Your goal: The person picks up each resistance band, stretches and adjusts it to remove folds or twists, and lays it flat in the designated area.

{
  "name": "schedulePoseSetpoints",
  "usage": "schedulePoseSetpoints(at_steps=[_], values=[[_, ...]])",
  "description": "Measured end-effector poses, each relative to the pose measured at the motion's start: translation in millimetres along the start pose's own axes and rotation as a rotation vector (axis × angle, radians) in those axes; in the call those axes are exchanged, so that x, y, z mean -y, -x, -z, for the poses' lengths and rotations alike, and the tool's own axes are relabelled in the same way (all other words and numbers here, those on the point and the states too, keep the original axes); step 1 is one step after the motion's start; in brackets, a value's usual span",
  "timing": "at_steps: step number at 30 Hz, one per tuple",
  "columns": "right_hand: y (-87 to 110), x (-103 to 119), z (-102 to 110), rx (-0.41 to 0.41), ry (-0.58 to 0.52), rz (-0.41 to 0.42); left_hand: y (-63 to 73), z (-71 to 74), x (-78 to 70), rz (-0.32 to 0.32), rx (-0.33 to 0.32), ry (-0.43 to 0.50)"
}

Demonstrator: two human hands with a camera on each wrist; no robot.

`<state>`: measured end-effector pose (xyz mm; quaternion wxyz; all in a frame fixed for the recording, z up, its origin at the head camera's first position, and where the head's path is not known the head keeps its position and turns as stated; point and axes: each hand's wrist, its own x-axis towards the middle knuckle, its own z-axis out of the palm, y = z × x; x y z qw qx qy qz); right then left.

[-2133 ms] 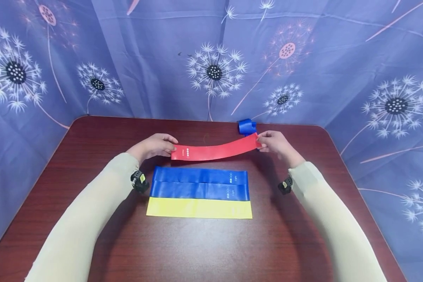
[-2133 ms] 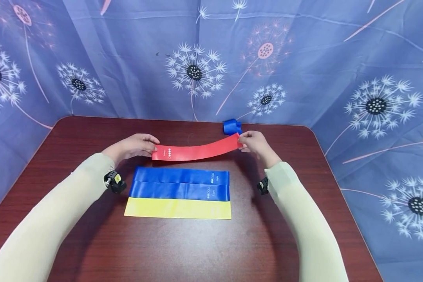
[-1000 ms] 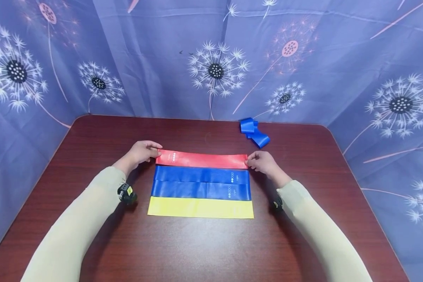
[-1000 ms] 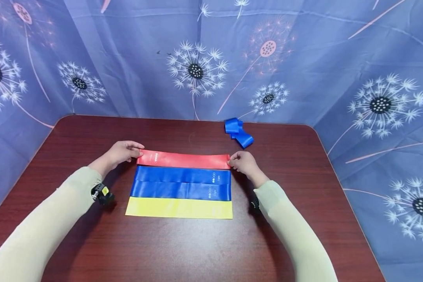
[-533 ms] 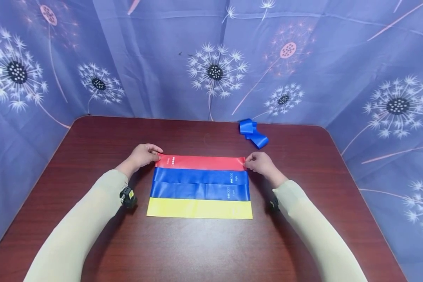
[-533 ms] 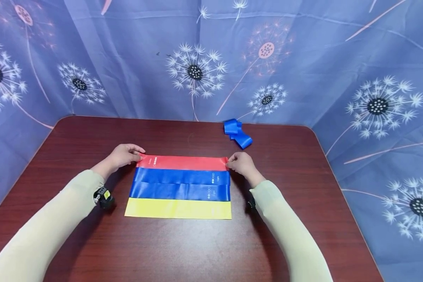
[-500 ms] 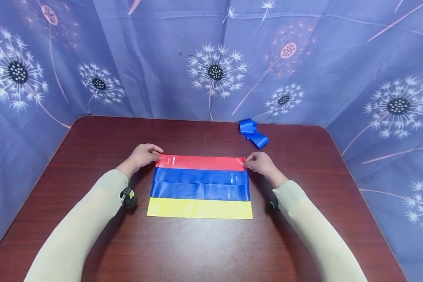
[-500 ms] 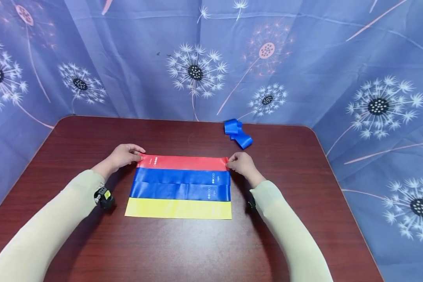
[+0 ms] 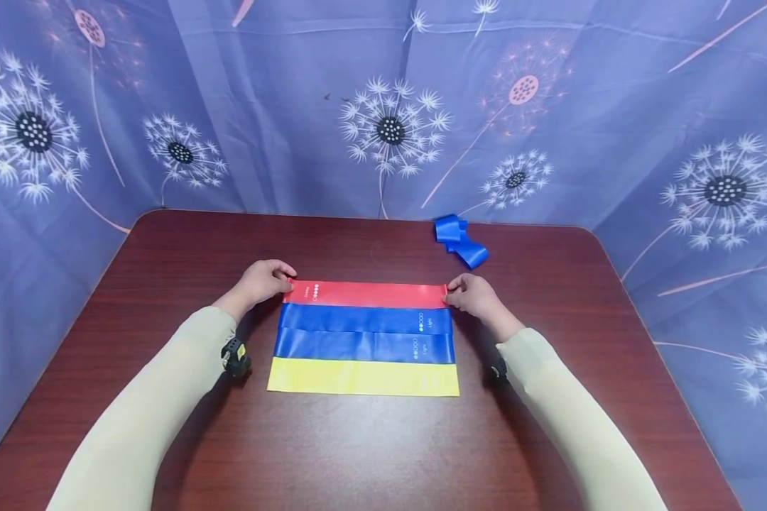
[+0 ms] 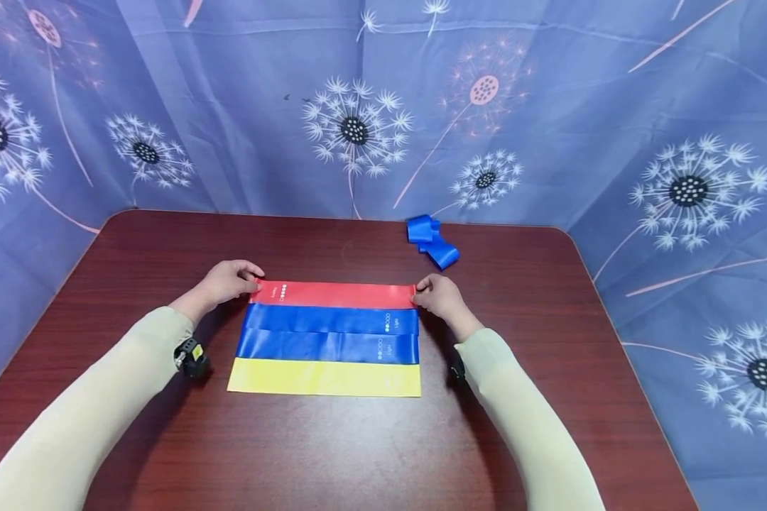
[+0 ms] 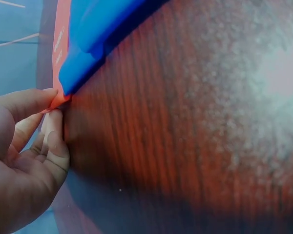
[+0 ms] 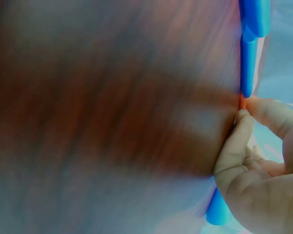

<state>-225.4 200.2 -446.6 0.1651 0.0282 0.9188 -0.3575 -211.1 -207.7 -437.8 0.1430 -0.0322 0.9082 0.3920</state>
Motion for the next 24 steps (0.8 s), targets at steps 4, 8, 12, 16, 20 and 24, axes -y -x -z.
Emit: schedulePoseSetpoints(at_steps=[4,8,12,16,20,24], values=[[1.9,1.2,2.7,0.008,-0.026,0.000,-1.4,0.6,-0.5,0.005,-0.004,-0.005],[3.5,2.5,4.9,0.009,-0.041,0.024,-1.8,2.3,-1.6,0.007,-0.001,-0.016],[1.8,3.1,4.8,0.018,-0.050,0.015,-3.4,4.2,-0.7,0.007,0.005,-0.025],[-4.6,0.4,4.4,0.059,-0.068,-0.011,-5.3,4.7,0.2,0.014,0.020,-0.037],[-7.8,-3.4,7.6,0.113,-0.118,-0.019,-5.4,5.4,2.4,0.027,0.051,0.001],[-5.8,-6.4,12.0,0.138,-0.212,-0.018,-5.6,7.1,2.7,0.032,0.073,0.066]])
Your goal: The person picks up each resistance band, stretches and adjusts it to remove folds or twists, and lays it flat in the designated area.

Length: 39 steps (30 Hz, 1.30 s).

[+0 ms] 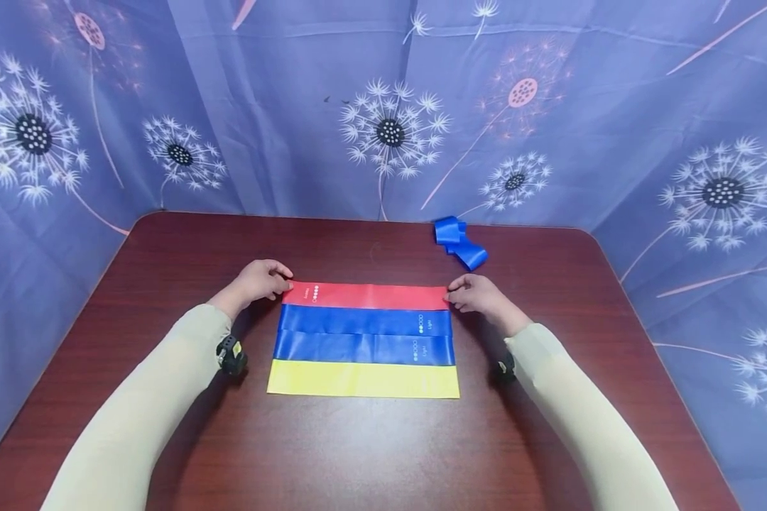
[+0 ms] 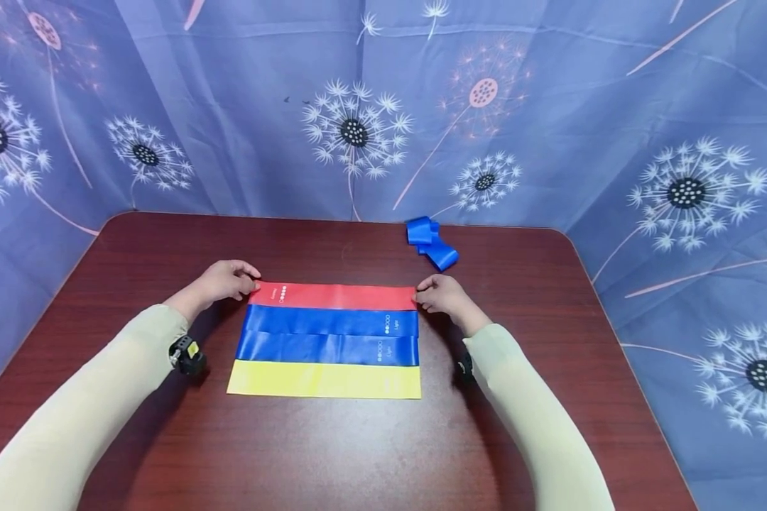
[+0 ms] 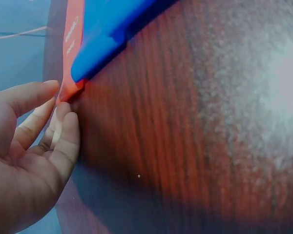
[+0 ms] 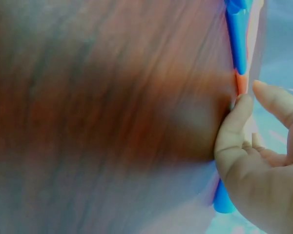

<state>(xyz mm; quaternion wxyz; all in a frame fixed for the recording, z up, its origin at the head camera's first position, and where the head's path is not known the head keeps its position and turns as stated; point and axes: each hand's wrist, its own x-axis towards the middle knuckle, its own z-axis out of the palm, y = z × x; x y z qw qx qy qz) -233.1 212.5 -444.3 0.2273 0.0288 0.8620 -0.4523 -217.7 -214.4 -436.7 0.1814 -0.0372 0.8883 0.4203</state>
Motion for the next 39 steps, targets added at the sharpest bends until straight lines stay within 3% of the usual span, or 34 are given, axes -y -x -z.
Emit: schedulePoseSetpoints(at_steps=[5,13,18,29,39], values=[[4.4,0.9,1.7,0.017,-0.097,0.013,1.3,2.3,-1.7,0.021,-0.001,0.037],[5.7,6.6,-2.3,-0.040,-0.138,-0.010,5.5,6.6,-4.7,0.017,0.013,0.028],[8.8,9.9,2.5,-0.067,-0.150,0.024,7.4,11.4,-11.1,0.003,0.017,0.030],[11.0,19.7,13.3,-0.099,-0.106,0.071,12.6,20.5,-25.4,0.000,0.036,0.025],[6.9,27.9,19.7,-0.119,-0.085,0.107,6.0,25.6,-35.6,-0.039,0.062,0.027]])
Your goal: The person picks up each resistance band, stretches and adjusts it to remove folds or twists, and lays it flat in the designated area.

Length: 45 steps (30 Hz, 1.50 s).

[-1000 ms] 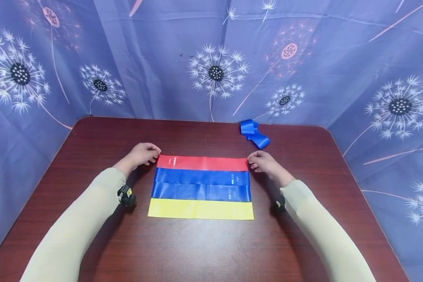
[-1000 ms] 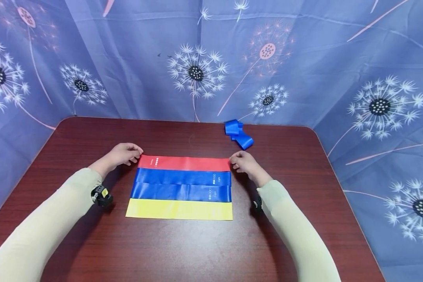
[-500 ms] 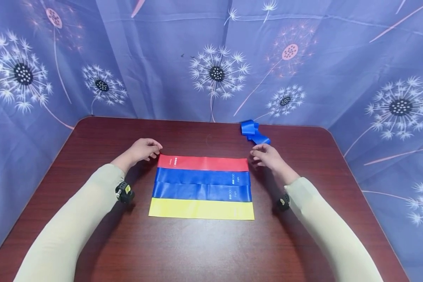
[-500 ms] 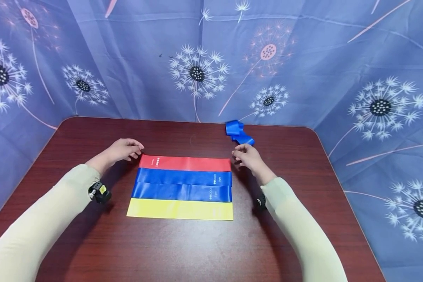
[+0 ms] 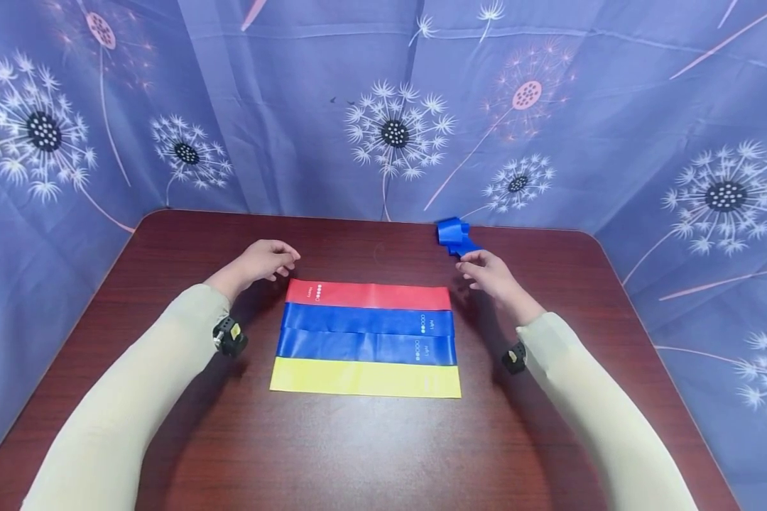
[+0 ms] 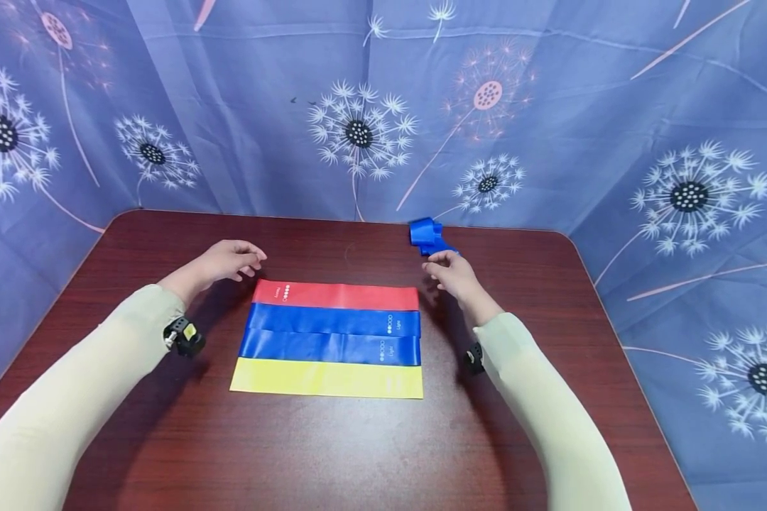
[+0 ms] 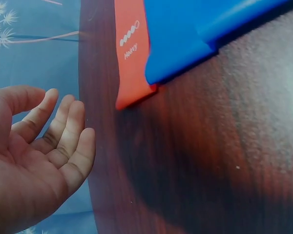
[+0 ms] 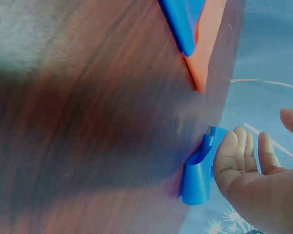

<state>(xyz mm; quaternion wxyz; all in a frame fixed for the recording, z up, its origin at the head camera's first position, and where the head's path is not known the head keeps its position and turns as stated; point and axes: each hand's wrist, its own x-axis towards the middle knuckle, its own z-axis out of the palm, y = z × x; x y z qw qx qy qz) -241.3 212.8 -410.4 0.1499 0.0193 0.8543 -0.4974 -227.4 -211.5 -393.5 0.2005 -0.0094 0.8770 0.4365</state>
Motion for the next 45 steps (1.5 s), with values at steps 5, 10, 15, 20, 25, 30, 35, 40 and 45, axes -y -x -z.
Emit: schedulePoseSetpoints(at_steps=[5,10,15,20,25,30,35,40,45], values=[[-7.2,4.5,1.5,-0.015,-0.021,0.003,-2.6,-1.5,-7.4,-0.014,0.009,-0.003],[-18.5,5.8,3.2,-0.040,-0.079,-0.004,-7.2,-5.2,-14.5,-0.031,0.017,-0.007],[-31.9,6.5,7.1,-0.071,-0.026,-0.026,-13.6,-10.1,-21.2,-0.054,0.010,-0.024],[-45.2,7.6,7.8,-0.110,-0.077,-0.054,-20.3,-14.1,-25.2,-0.076,0.004,-0.035],[-52.2,9.8,8.3,-0.118,-0.112,-0.075,-28.9,-16.5,-27.0,-0.132,0.004,-0.036],[-62.3,9.4,7.9,-0.122,-0.141,-0.093,-25.2,-23.1,-43.7,-0.119,-0.002,-0.053],[-70.3,4.9,7.4,-0.111,-0.175,-0.118,-26.7,-30.8,-51.0,-0.135,0.012,-0.078],[-73.3,-0.6,4.8,-0.125,-0.190,-0.158,-32.8,-37.6,-51.1,-0.138,0.038,-0.096],[-71.6,-1.0,1.8,-0.156,-0.138,-0.172,-37.0,-41.7,-52.9,-0.138,0.046,-0.131]])
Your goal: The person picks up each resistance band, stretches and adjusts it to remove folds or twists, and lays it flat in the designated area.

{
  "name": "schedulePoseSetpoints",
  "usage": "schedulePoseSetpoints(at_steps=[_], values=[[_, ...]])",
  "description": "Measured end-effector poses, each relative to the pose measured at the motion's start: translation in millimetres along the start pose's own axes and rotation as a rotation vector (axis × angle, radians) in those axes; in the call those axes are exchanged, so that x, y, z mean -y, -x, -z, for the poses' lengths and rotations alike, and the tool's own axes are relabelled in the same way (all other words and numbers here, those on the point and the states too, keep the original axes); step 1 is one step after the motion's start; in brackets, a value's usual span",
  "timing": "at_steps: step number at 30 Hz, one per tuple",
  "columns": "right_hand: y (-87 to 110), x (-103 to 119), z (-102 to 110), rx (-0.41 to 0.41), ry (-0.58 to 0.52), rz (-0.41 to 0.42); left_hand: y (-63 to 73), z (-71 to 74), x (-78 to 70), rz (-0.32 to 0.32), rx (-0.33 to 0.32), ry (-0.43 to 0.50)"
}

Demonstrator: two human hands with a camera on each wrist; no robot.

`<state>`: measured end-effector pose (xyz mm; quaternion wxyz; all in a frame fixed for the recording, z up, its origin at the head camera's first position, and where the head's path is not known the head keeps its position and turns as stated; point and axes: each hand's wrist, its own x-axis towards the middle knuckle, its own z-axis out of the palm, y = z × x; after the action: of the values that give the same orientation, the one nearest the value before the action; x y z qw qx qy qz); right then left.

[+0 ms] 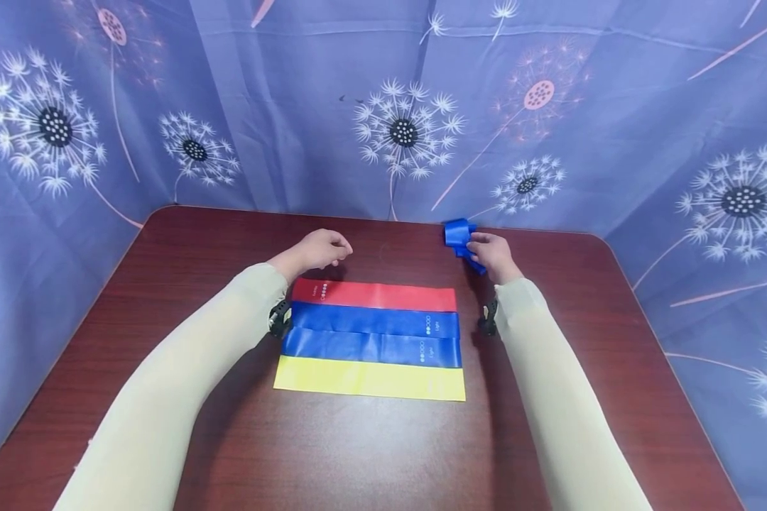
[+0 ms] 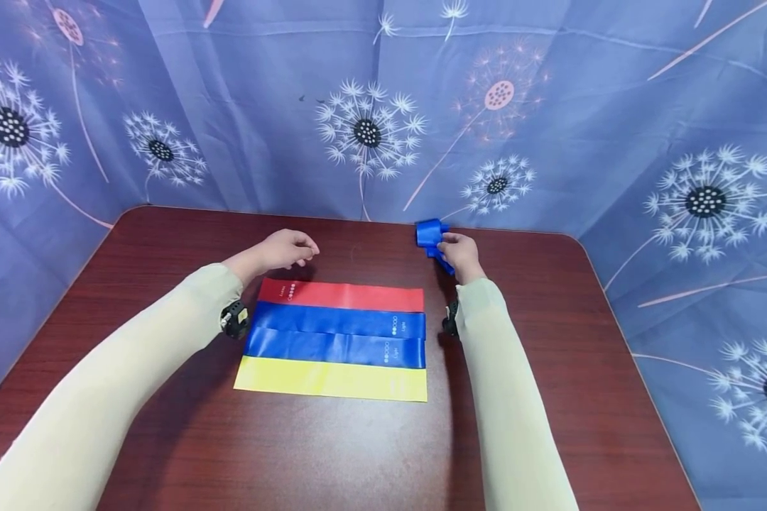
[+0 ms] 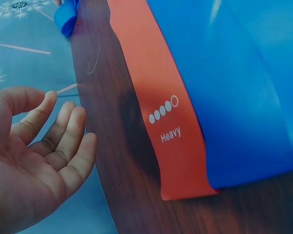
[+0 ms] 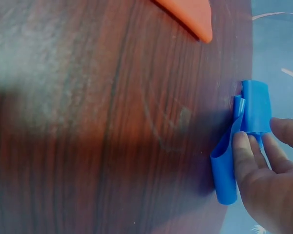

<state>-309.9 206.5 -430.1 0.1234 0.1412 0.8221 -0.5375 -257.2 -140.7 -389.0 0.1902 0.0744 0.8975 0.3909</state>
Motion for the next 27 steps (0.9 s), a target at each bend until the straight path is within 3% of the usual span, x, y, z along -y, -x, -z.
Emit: schedulePoseSetpoints(at_steps=[19,27], values=[[-3.4,5.7,-8.4,-0.043,-0.012,0.004,-15.8,-1.6,-21.7,-0.021,-0.009,-0.104],[-4.7,4.3,-15.4,-0.062,-0.016,-0.001,-16.3,-7.9,-25.3,0.010,0.008,0.019]])
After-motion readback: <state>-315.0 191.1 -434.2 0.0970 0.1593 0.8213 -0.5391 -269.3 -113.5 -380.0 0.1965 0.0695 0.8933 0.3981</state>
